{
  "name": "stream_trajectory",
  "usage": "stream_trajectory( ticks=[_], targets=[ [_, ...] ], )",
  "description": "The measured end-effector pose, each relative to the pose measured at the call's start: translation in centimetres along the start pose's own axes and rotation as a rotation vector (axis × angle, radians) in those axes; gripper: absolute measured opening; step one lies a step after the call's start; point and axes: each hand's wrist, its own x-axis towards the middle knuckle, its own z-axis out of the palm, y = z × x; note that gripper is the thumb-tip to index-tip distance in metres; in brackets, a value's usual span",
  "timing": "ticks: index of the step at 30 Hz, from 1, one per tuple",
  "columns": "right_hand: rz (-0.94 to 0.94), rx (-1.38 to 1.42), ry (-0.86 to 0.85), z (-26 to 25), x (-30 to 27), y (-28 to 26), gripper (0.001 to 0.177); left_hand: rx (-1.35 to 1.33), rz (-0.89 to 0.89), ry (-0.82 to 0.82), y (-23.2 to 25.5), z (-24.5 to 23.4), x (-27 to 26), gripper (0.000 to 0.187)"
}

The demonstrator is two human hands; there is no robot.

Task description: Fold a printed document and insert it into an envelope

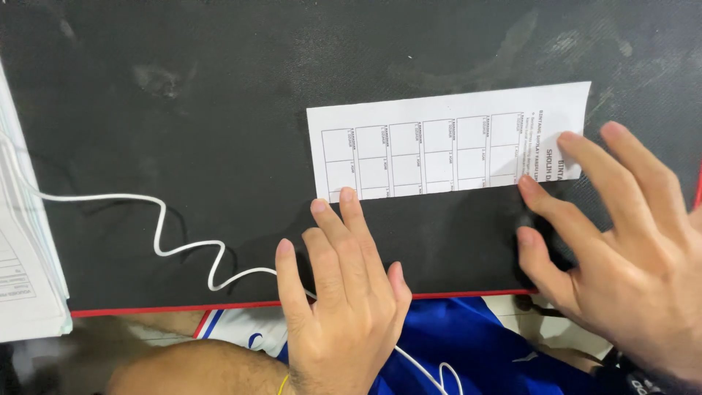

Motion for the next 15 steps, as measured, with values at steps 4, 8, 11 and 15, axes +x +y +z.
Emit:
stream_trajectory(
  ticks=[4,8,11,15],
  targets=[
    [0.118,0.239,0.059,1.2,-1.8,0.5,0.021,-0.007,-0.002,0.006,0.1,0.0,0.0,0.068],
    [0.272,0.261,0.045,2.2,-3.7,0.9,0.015,0.004,0.008,-0.006,0.0,-0.1,0.1,0.069],
    [0.278,0.299,0.098,2.3,-3.7,0.4,0.012,-0.009,0.015,0.006,-0.2,-0.2,0.3,0.069],
    [0.278,0.329,0.115,2.6,-3.5,0.3,0.008,-0.127,0.049,0.022,-2.3,-0.4,1.6,0.070]
  ],
)
